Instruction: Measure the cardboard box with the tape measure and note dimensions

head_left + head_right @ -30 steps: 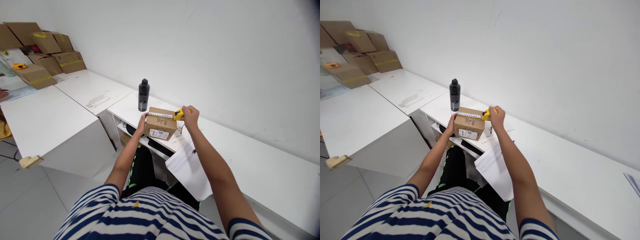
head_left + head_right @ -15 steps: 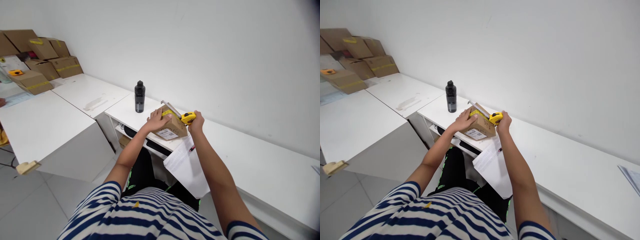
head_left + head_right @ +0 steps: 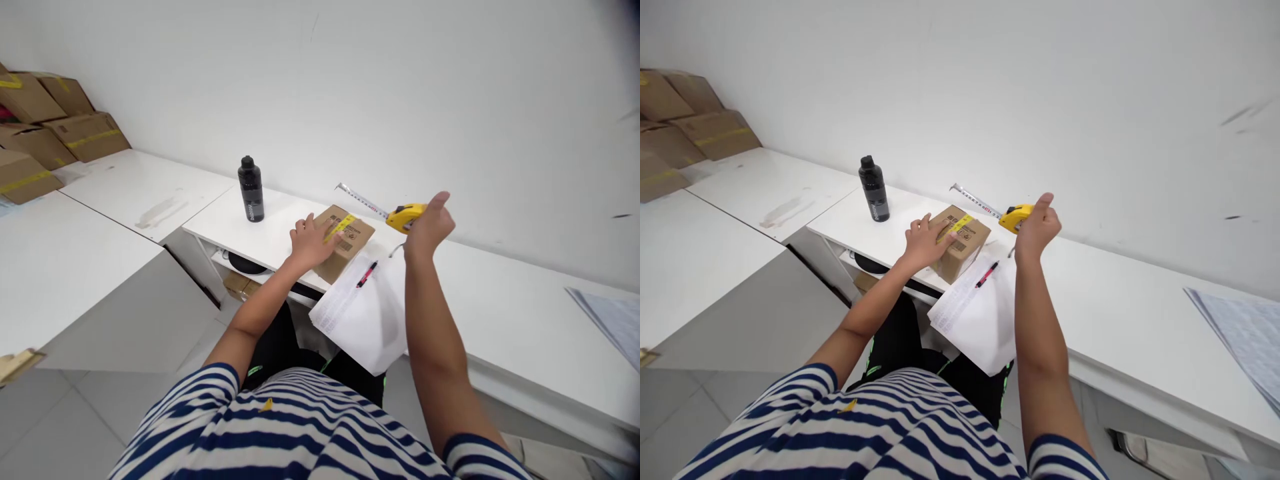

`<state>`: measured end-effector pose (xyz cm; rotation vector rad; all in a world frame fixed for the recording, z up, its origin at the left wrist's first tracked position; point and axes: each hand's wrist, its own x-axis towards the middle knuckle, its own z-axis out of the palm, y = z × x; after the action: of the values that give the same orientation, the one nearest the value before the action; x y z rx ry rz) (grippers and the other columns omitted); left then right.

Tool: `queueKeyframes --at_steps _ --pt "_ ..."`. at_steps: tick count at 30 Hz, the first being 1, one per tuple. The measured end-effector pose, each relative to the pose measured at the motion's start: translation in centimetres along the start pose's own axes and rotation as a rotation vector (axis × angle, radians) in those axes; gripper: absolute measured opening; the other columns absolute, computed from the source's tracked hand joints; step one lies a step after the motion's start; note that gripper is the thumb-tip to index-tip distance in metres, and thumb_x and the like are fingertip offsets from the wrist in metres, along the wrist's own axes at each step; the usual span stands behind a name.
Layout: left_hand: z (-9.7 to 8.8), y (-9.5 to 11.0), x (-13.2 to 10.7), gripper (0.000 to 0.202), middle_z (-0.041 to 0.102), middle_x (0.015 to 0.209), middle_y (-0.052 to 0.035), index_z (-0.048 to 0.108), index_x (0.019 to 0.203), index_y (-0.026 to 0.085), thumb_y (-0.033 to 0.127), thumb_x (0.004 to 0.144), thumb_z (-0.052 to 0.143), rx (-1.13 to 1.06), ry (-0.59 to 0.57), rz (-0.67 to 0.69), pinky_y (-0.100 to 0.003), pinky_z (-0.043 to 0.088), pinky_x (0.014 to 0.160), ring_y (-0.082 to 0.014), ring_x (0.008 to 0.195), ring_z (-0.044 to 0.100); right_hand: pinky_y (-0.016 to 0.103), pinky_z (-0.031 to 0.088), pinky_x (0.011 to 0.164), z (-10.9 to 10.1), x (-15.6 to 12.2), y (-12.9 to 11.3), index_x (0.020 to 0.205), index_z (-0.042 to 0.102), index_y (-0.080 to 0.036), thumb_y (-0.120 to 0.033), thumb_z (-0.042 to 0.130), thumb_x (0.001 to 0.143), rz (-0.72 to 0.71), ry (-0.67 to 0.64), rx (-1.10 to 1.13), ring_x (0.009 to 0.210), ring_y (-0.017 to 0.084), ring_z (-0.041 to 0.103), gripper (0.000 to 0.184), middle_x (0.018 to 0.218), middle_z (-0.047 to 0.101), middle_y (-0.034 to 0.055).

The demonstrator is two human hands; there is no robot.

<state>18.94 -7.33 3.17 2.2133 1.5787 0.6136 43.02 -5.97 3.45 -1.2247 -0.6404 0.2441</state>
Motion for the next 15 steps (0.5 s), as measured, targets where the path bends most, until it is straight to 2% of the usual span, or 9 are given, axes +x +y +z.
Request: queueKeyframes --at_steps 3,5,8,11,13,15 --pt "0.3 0.3 -0.7 0.064 0.049 0.156 -0.0097 0.057 0.145 0.037 0.071 0.095 0.038 0.070 0.050 0.009 -0.057 0.035 0.115 -0.0395 0.141 0.040 0.032 0.058 0.065 -1.0 -1.5 -2.8 0.065 0.059 -0.023 -0.077 0.051 0.089 -0.196 0.053 -0.097 0.066 0.017 0.065 0.059 0.067 0.060 0.0007" --pt "0.5 -0.1 -1.0 0.069 0.053 0.151 -0.0114 0.054 0.148 0.032 0.071 0.092 0.047 0.049 0.125 -0.019 -0.052 0.038 0.112 -0.0377 0.135 0.044 0.030 0.055 0.062 -1.0 -2.8 -3.7 0.063 0.058 -0.022 -0.076 0.051 0.089 -0.220 -0.007 -0.114 0.062 0.015 0.062 0.060 0.063 0.057 -0.0001" --pt "1.1 -0.7 -1.5 0.095 0.055 0.148 -0.0149 0.032 0.160 0.022 0.073 0.085 0.059 -0.039 0.239 -0.076 -0.048 0.041 0.110 -0.0366 0.131 0.047 0.028 0.051 0.057 -0.4 -4.4 -3.7 0.063 0.055 -0.021 -0.077 0.051 0.089 -0.174 -0.075 -0.108 0.057 0.013 0.057 0.062 0.059 0.053 -0.0020" --pt "1.4 -0.8 -1.6 0.114 0.056 0.146 -0.0171 0.016 0.164 0.017 0.074 0.079 0.066 -0.085 0.272 -0.092 -0.048 0.042 0.109 -0.0370 0.129 0.050 0.028 0.047 0.056 0.1 -5.6 -3.1 0.062 0.054 -0.021 -0.078 0.051 0.088 -0.146 -0.104 -0.121 0.057 0.013 0.054 0.063 0.059 0.053 -0.0024" --pt "1.5 -0.8 -1.5 0.115 0.056 0.145 -0.0180 0.016 0.164 0.017 0.075 0.078 0.067 -0.072 0.270 -0.097 -0.047 0.042 0.108 -0.0374 0.129 0.051 0.028 0.046 0.057 0.3 -6.2 -2.7 0.063 0.054 -0.021 -0.077 0.054 0.088 -0.161 -0.104 -0.146 0.057 0.013 0.053 0.061 0.059 0.053 -0.0028" --pt "1.5 -0.7 -1.3 0.110 0.055 0.145 -0.0195 0.023 0.162 0.017 0.075 0.079 0.065 -0.037 0.258 -0.105 -0.048 0.042 0.108 -0.0379 0.130 0.051 0.029 0.045 0.059 0.2 -6.6 -2.3 0.065 0.055 -0.021 -0.076 0.055 0.088 -0.186 -0.105 -0.174 0.059 0.013 0.052 0.059 0.060 0.053 -0.0034"
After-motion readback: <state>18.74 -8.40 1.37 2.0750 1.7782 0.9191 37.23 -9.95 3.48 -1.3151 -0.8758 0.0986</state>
